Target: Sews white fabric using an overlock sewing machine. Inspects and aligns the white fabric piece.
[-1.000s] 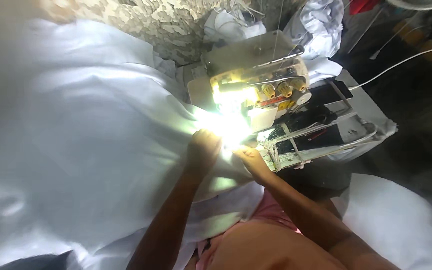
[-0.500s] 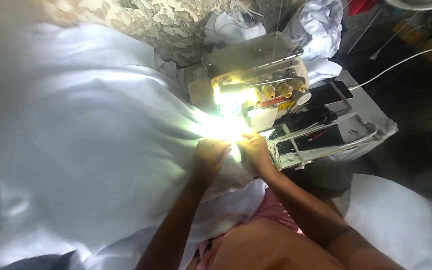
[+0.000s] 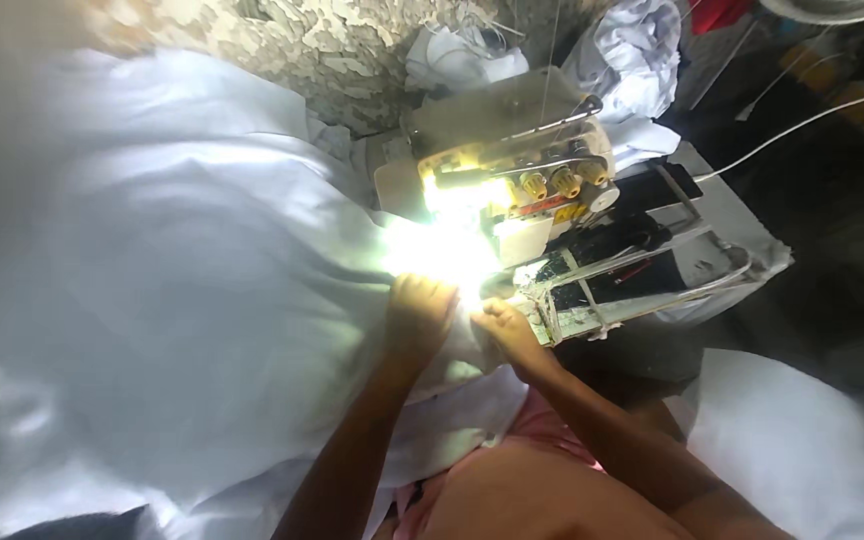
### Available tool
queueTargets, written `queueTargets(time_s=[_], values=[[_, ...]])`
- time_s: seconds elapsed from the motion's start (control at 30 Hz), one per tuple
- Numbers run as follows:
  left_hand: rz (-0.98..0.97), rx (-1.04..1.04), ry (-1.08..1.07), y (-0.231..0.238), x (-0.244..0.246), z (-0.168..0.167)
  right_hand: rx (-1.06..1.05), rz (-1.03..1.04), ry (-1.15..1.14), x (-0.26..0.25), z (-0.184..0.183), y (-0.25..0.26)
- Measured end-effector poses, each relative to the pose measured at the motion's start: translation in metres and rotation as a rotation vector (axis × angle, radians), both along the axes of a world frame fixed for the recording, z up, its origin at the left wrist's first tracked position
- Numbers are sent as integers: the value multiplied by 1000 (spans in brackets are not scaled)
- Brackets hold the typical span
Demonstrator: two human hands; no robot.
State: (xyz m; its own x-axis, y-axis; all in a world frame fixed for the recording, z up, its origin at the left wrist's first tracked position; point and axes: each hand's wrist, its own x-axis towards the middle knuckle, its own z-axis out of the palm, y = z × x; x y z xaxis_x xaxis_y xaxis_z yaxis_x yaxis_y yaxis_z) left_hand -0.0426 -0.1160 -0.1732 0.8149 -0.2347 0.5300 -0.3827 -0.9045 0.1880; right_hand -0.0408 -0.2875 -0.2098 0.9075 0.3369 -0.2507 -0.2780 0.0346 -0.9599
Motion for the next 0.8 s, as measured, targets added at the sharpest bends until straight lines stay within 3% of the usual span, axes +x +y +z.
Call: queueTargets(time_s=[0.3,0.53,0.63,0.8], values=[[-8,15,135,0,15,11,9,-79,-102,3,16,1],[13,24,71,7,17,1,-24,-107,-130,2,15,1],[96,46,148,10,27,1,-45,-112,-181,6,17,6],[56,41,155,13,29,2,-92,-109,-207,3,15,8]])
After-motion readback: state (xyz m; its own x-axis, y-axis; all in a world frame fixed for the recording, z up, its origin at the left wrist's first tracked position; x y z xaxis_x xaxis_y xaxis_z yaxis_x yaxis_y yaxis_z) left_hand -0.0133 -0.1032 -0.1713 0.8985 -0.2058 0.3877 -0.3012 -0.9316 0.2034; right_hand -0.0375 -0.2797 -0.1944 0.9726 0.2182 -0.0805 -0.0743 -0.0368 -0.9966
